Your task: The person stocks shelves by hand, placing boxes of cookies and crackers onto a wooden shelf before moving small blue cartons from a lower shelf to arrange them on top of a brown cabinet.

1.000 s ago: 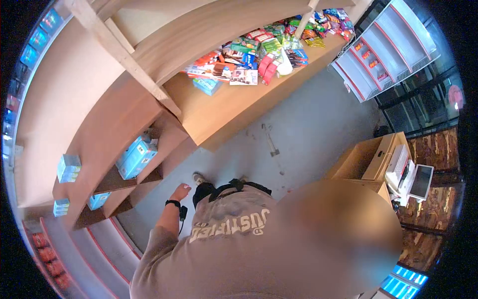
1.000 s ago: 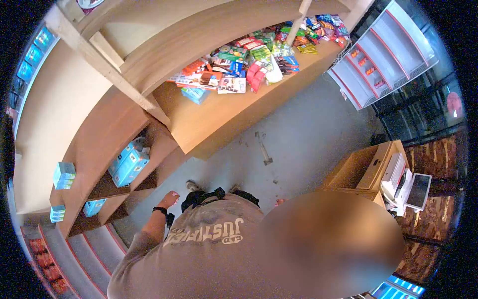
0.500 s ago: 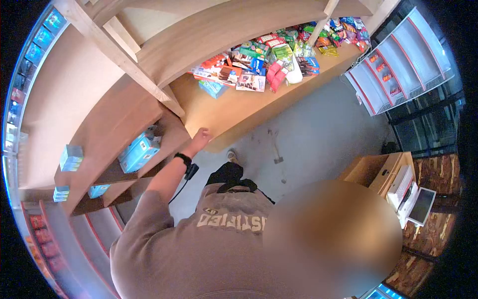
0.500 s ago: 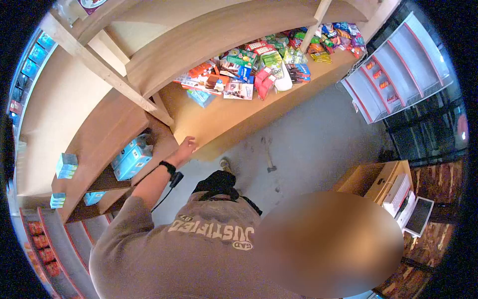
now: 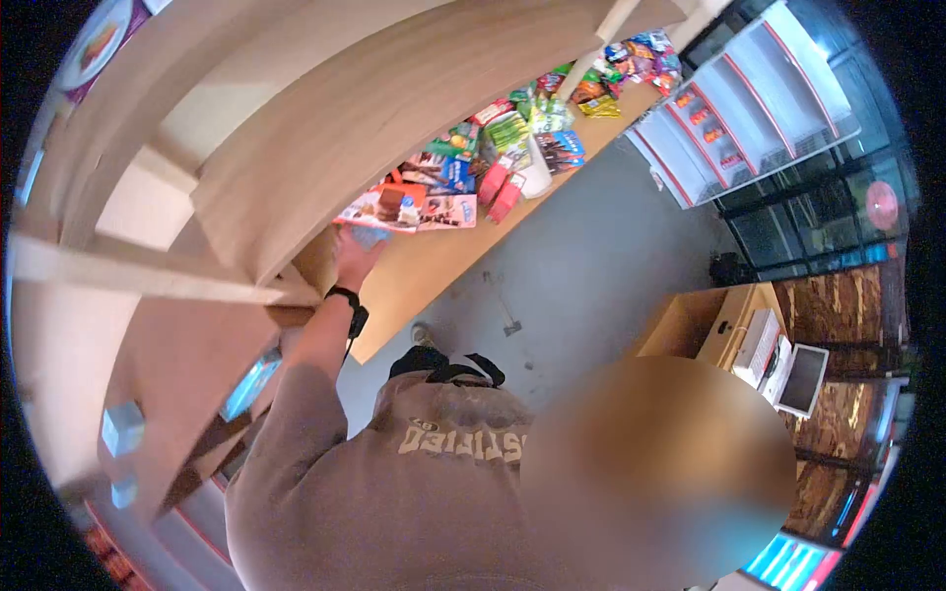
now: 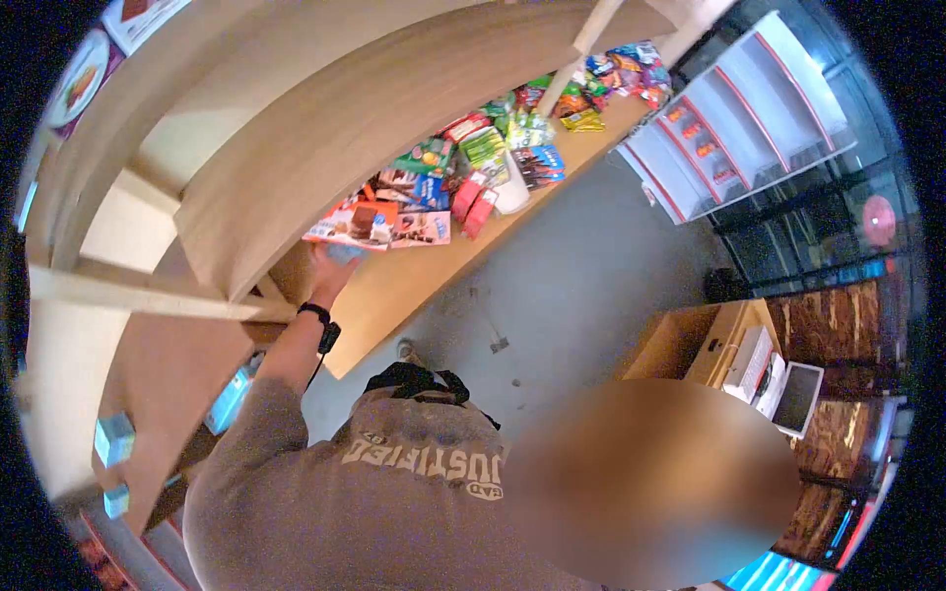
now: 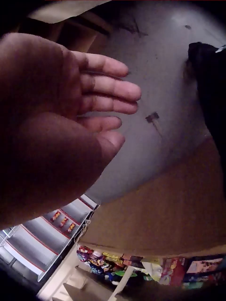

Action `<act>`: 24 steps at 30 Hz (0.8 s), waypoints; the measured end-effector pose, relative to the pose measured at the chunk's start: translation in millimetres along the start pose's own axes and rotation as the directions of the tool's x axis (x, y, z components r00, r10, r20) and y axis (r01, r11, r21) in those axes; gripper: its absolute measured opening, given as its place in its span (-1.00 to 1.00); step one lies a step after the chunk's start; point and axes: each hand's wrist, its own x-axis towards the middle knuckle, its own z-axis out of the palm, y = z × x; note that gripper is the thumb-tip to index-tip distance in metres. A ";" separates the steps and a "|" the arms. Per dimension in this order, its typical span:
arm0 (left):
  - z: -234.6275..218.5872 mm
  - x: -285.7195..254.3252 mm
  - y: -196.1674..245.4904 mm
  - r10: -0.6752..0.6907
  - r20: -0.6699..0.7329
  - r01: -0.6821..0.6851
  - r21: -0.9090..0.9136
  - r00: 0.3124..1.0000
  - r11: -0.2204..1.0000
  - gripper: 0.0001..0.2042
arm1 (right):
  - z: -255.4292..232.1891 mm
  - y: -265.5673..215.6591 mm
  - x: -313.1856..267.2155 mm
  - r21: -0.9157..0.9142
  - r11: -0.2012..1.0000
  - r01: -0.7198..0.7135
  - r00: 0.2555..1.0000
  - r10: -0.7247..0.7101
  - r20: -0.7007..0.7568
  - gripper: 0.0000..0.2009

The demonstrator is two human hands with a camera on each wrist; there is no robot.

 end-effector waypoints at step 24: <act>-46.7 -23.5 35.7 -0.046 0.058 0.033 0.211 0.997 0.977 -0.20 | 80.1 -179.6 -7.9 -0.340 0.935 0.105 0.994 -0.114 -0.004 -0.60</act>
